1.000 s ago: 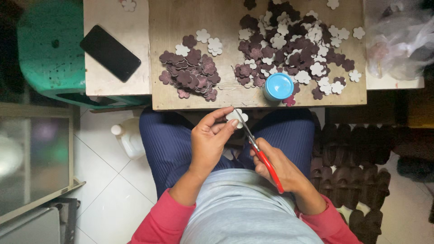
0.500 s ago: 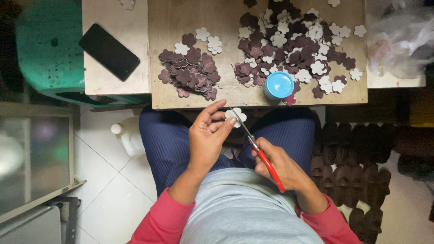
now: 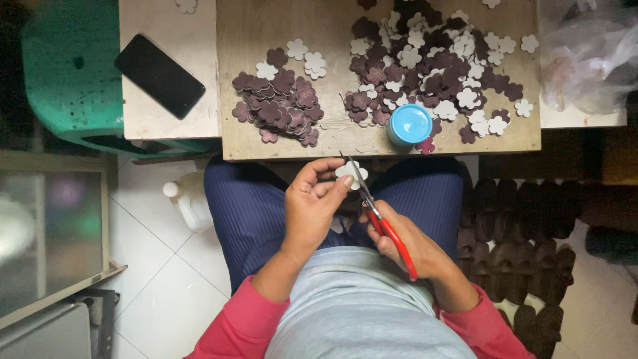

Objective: The person trims the edges of small flower-shaped craft pieces using red-handled scissors. They pick up each piece, rotate it while cutting, and place the trimmed pieces into a pile on the table.

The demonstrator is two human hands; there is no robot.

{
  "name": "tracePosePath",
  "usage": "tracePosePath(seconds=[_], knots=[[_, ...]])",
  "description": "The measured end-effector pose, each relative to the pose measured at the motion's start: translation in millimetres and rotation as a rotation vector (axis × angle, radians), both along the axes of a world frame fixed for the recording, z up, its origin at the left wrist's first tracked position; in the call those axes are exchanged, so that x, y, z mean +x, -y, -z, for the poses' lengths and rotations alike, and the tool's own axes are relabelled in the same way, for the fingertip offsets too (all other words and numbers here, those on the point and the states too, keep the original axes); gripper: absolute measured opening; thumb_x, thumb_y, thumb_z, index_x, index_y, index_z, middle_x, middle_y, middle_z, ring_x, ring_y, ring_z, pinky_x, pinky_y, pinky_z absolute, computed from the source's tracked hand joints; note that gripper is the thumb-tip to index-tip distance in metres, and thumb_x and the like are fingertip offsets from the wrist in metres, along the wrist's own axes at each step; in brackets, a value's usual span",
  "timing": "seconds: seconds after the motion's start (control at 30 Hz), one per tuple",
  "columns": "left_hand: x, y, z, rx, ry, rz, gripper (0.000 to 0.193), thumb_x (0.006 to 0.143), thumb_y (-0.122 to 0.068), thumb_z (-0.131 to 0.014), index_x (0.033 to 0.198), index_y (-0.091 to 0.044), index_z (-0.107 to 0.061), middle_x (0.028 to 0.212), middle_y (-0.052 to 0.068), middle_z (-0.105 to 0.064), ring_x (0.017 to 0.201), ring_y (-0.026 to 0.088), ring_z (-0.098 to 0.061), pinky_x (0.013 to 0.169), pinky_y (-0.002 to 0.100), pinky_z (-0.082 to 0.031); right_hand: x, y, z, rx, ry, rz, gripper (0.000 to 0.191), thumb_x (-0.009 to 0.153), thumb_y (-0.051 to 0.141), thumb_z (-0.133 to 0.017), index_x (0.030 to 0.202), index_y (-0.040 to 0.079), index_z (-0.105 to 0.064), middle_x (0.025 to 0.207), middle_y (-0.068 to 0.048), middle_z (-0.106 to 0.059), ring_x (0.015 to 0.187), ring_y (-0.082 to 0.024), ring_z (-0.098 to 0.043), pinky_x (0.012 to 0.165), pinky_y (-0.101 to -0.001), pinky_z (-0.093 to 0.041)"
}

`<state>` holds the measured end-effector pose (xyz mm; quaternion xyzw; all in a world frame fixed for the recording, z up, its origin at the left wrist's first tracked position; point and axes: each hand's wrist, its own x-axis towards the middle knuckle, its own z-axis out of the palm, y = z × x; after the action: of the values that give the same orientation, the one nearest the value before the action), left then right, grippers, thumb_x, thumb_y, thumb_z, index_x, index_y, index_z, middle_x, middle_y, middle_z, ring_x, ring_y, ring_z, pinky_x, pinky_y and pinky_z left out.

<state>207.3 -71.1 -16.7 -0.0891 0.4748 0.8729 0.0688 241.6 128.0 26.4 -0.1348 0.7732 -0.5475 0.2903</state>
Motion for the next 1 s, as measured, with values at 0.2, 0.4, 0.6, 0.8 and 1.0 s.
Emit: tracePosePath(seconds=[0.2, 0.4, 0.6, 0.8, 1.0], knots=[[2, -7, 8, 0.071, 0.015, 0.001, 0.03, 0.095, 0.001, -0.071, 0.123, 0.002, -0.059, 0.108, 0.009, -0.068, 0.091, 0.011, -0.071, 0.079, 0.022, -0.057, 1, 1, 3, 0.0, 0.015, 0.046, 0.086, 0.087, 0.084, -0.045, 0.119, 0.004, -0.051, 0.077, -0.001, -0.051, 0.062, -0.011, -0.047, 0.056, -0.0279, -0.043], [3, -12, 11, 0.025, 0.043, 0.023, 0.031, 0.095, -0.003, -0.071, 0.121, 0.0, -0.054, 0.106, 0.012, -0.07, 0.087, 0.014, -0.073, 0.075, 0.026, -0.061, 1, -1, 3, -0.065, 0.018, 0.051, 0.09, 0.086, 0.088, -0.044, 0.117, 0.004, -0.05, 0.079, 0.0, -0.049, 0.063, -0.009, -0.043, 0.056, -0.0256, -0.04], [5, -16, 13, 0.033, -0.028, 0.051, 0.034, 0.095, -0.004, -0.071, 0.126, -0.004, -0.057, 0.103, 0.007, -0.071, 0.088, 0.006, -0.065, 0.079, 0.021, -0.055, 3, 2, 4, -0.138, 0.132, 0.093, 0.096, 0.079, 0.09, -0.05, 0.121, 0.004, -0.049, 0.079, 0.001, -0.047, 0.063, -0.008, -0.043, 0.054, -0.0239, -0.041], [9, -18, 10, 0.024, 0.009, 0.067, 0.015, 0.096, -0.007, -0.073, 0.107, -0.003, -0.064, 0.097, 0.002, -0.071, 0.087, 0.006, -0.066, 0.081, 0.022, -0.054, 5, 4, 6, -0.163, 0.142, 0.125, 0.1, 0.078, 0.092, -0.05, 0.125, 0.003, -0.049, 0.078, 0.001, -0.046, 0.063, -0.007, -0.045, 0.056, -0.0232, -0.043], [10, -13, 4, 0.037, 0.064, 0.114, 0.011, 0.095, -0.009, -0.074, 0.1, -0.004, -0.065, 0.092, 0.001, -0.071, 0.084, 0.006, -0.065, 0.078, 0.022, -0.053, 6, 5, 3, -0.14, 0.103, 0.129, 0.1, 0.079, 0.091, -0.048, 0.125, 0.003, -0.049, 0.078, 0.001, -0.047, 0.063, -0.007, -0.044, 0.055, -0.023, -0.042]])
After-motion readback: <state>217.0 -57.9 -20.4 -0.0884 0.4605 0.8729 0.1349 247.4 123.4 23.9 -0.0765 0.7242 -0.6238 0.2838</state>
